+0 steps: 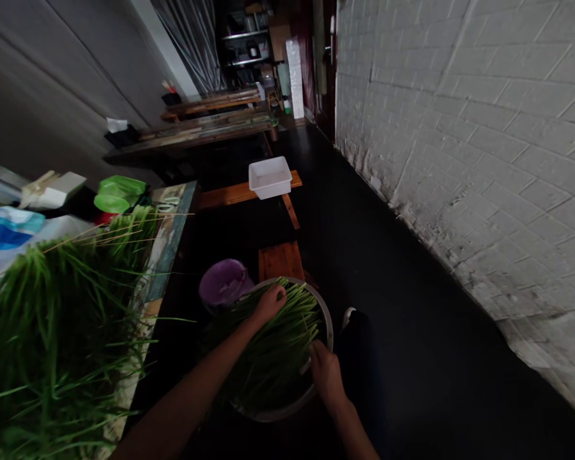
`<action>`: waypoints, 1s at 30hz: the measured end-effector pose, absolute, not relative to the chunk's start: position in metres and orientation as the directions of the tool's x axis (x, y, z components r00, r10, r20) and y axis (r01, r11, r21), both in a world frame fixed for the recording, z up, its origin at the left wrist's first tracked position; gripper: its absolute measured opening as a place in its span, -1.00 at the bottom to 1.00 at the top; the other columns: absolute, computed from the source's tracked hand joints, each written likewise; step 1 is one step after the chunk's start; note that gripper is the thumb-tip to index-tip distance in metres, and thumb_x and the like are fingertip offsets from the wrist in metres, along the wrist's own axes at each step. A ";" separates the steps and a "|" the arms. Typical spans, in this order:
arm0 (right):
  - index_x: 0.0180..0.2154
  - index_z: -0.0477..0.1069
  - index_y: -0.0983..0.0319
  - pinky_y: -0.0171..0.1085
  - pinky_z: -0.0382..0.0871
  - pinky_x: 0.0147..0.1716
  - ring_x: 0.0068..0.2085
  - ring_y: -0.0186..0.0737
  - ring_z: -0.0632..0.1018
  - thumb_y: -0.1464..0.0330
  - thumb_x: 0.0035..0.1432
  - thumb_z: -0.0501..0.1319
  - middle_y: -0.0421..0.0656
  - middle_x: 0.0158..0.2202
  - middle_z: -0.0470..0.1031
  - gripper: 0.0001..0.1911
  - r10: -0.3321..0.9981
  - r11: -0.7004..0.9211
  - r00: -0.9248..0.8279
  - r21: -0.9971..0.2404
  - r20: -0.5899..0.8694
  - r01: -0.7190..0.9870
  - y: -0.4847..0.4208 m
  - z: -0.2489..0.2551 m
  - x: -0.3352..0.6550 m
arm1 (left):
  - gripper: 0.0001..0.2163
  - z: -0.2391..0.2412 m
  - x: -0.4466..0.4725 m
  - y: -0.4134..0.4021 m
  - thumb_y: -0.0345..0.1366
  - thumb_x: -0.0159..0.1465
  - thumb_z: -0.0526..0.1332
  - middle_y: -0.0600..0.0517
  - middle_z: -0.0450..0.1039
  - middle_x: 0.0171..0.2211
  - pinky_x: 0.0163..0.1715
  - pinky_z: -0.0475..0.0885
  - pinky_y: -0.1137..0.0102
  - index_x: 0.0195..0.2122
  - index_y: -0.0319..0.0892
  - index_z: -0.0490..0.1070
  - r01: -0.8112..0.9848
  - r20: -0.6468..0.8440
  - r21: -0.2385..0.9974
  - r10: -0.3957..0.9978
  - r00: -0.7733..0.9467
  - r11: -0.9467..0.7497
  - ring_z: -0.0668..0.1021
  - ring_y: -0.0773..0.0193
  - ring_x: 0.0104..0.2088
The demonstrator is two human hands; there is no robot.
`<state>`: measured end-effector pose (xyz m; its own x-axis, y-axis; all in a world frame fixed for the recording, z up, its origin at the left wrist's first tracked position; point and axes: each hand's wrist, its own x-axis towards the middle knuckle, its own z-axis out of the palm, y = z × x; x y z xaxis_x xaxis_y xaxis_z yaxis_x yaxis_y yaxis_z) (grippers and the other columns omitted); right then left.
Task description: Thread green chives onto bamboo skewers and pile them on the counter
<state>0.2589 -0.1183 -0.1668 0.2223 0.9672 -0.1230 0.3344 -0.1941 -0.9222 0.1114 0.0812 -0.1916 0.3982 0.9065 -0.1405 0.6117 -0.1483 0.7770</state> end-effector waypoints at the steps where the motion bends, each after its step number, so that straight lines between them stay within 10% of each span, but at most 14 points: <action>1: -0.46 0.34 0.24 -0.43 0.21 -0.55 -0.55 -0.37 0.34 0.18 0.27 -0.05 -0.26 -0.59 0.34 -0.61 0.968 -0.190 0.220 -0.923 -0.119 0.336 -0.118 -0.167 0.259 | -0.92 -0.188 0.113 0.073 -0.30 0.14 0.17 0.02 0.40 -0.40 -0.28 0.30 0.35 -0.36 -0.19 0.37 0.519 -0.216 0.853 0.872 0.439 -0.050 0.45 0.27 -0.36; 5: -0.36 0.40 0.25 -0.44 0.26 -0.51 -0.51 -0.35 0.41 0.15 0.28 -0.07 -0.22 -0.53 0.42 -0.59 0.977 -0.174 0.174 -0.935 -0.125 0.308 -0.116 -0.163 0.259 | -0.69 -0.173 0.115 0.042 -0.10 0.15 0.16 0.03 0.42 -0.47 -0.52 0.22 0.46 -0.23 -0.26 0.40 0.260 -0.437 0.899 0.697 0.569 0.351 0.41 0.38 -0.56; 13: -0.30 0.42 0.24 -0.42 0.27 -0.50 -0.50 -0.34 0.42 0.16 0.29 -0.07 -0.22 -0.51 0.42 -0.60 0.984 -0.154 0.140 -0.933 -0.114 0.326 -0.114 -0.152 0.255 | -0.69 -0.150 0.115 0.027 -0.11 0.07 0.28 0.04 0.38 -0.51 -0.52 0.18 0.49 -0.36 -0.31 0.46 0.070 -0.489 0.817 0.622 0.612 0.573 0.37 0.45 -0.54; 30: -0.45 0.33 0.22 -0.42 0.22 -0.56 -0.54 -0.34 0.37 0.13 0.26 -0.07 -0.24 -0.58 0.35 -0.60 0.968 -0.192 0.215 -0.936 -0.131 0.296 -0.112 -0.162 0.246 | -0.78 -0.163 0.110 0.016 -0.15 0.06 0.28 0.02 0.48 -0.34 -0.25 0.29 0.40 -0.37 -0.20 0.53 0.312 -0.433 0.901 0.560 0.706 0.303 0.44 0.24 -0.29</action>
<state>0.2462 -0.1115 -0.1623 0.2155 0.9677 -0.1309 0.2957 -0.1924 -0.9357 0.1102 0.0162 -0.1628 0.7065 0.5600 -0.4328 0.3118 0.3028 0.9006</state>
